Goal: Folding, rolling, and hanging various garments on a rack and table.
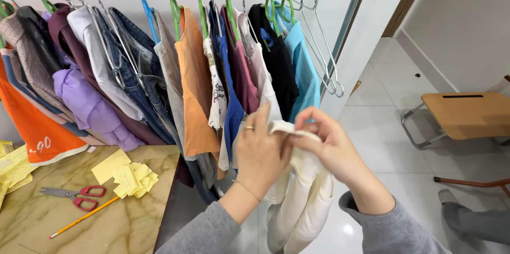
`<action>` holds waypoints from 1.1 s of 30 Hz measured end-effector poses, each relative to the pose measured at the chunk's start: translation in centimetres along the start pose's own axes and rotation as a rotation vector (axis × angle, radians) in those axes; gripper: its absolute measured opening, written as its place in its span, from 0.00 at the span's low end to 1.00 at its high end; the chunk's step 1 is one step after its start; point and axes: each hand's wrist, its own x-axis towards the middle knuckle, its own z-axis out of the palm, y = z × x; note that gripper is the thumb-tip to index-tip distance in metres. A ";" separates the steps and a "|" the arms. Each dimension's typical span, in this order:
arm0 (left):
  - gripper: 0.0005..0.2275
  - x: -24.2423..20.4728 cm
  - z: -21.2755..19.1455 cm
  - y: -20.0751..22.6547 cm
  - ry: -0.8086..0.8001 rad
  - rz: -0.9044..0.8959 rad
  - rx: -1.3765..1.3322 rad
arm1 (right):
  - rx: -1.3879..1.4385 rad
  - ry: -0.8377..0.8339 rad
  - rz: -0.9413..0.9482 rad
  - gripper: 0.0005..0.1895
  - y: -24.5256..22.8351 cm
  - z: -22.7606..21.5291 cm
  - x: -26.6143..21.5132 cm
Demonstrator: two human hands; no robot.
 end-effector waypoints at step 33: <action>0.08 -1.6 4.8 -6.7 -0.516 -0.120 -0.362 | -0.759 0.473 -0.307 0.15 9.2 -9.9 -1.1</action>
